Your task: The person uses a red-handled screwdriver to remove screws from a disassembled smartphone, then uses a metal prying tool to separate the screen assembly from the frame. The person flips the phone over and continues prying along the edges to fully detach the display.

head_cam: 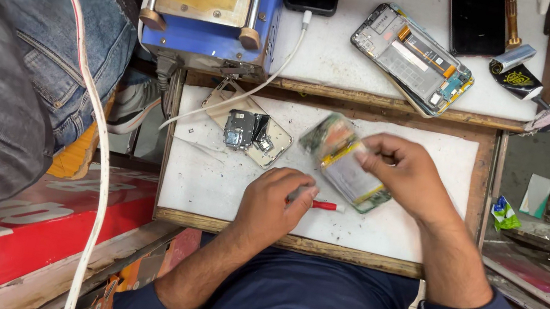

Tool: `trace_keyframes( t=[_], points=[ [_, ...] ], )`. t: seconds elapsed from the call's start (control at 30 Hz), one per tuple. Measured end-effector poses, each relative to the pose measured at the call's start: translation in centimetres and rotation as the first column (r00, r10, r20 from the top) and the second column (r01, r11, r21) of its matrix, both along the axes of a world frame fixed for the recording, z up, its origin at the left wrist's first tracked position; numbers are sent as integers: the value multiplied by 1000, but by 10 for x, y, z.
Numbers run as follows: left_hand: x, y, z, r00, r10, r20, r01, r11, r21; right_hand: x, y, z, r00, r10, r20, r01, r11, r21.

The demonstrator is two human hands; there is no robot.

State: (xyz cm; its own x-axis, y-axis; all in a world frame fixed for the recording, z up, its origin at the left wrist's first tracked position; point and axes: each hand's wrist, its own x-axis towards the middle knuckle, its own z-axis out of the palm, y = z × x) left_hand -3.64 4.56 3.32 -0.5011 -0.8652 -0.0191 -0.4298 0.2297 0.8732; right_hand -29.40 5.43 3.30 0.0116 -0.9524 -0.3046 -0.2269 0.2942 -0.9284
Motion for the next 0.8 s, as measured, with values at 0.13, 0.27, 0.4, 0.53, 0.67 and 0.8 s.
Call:
trace_keyframes(
  t=[0.13, 0.27, 0.4, 0.53, 0.67, 0.8],
  points=[
    [-14, -4, -14, 879, 114, -462, 178, 822, 541, 17, 4, -13, 821, -243, 516, 208, 970, 126],
    [-23, -8, -30, 792, 229, -566, 204, 774, 599, 32, 12, -4, 867, -208, 454, 166, 977, 131],
    [-17, -8, -33, 734, 345, -585, 152, 755, 637, 33, 30, 24, 979, -158, -127, 137, 977, -164],
    [-12, -11, -28, 719, 389, -575, 97, 764, 638, 45, 45, 40, 846, -108, -522, -4, 978, -209],
    [-15, -10, -23, 729, 359, -583, 75, 804, 590, 53, 47, 38, 756, -130, -642, -22, 975, -223],
    [-17, -7, -21, 788, 337, -515, 10, 830, 558, 53, 47, 32, 689, -161, -707, -106, 942, -318]
  ],
)
